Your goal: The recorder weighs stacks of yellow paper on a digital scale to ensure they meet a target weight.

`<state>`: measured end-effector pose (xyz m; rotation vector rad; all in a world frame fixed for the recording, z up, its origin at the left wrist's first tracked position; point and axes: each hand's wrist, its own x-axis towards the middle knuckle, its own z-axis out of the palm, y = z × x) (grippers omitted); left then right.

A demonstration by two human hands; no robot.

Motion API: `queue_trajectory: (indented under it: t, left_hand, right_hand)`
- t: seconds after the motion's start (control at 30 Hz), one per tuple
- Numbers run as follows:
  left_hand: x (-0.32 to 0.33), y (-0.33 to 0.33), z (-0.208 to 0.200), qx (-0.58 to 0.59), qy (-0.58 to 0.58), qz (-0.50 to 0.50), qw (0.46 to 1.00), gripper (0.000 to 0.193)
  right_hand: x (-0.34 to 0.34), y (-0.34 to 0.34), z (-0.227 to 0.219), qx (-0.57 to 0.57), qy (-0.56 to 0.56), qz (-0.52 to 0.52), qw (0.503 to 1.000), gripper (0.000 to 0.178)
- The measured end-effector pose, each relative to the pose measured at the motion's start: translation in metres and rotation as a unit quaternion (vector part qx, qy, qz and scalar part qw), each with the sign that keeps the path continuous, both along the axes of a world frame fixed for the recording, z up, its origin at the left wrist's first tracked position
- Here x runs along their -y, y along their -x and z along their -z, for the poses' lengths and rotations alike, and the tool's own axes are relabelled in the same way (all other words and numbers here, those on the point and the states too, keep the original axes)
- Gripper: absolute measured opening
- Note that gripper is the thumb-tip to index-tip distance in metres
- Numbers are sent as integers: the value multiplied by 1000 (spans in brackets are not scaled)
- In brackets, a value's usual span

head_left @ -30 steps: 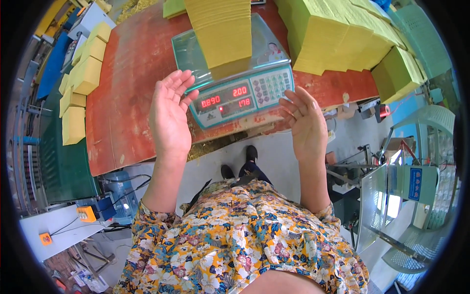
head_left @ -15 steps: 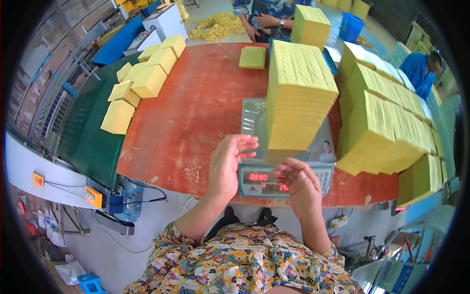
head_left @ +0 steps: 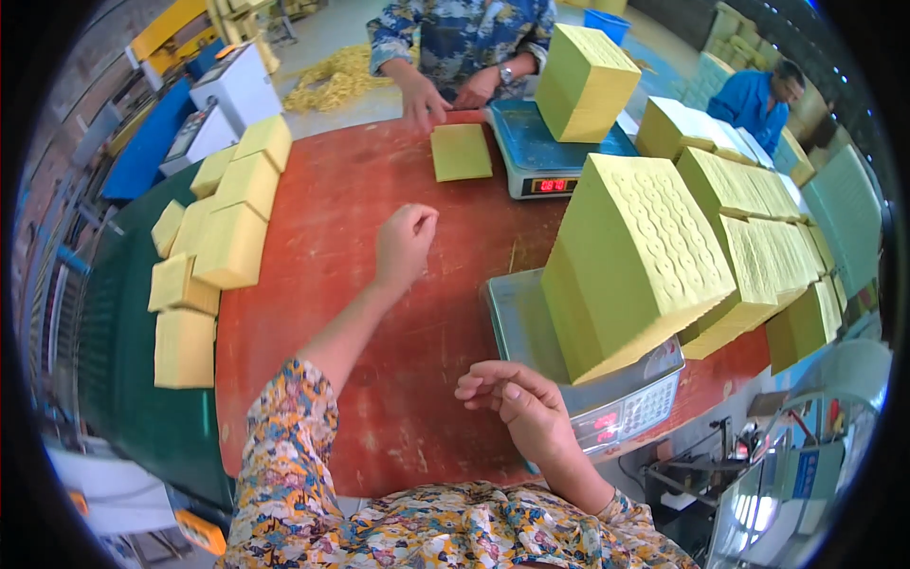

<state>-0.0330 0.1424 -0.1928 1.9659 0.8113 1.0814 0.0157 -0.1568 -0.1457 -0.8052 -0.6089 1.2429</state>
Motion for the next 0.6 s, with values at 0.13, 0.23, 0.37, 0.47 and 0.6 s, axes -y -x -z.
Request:
queue_trajectory:
  t: [0.13,0.23,0.37,0.47,0.6]
  left_hand:
    - [-92,-59,34,-65,-244,32,967,9]
    - [-126,-92,47,-109,-304,48,945,15]
    - [-148,-118,54,-201,-322,61,923,21]
    - [-151,-122,60,-186,-347,73,916,18]
    - [-157,-120,66,-167,-363,69,914,9]
  right_hand:
    - [-13,13,-1,21,49,38,998,33]
    - [-14,14,2,43,84,55,994,33]
    - [-20,10,-6,44,128,58,989,34]
    - [-25,10,-12,60,161,28,985,36]
    - [-30,11,-17,55,192,9,980,38]
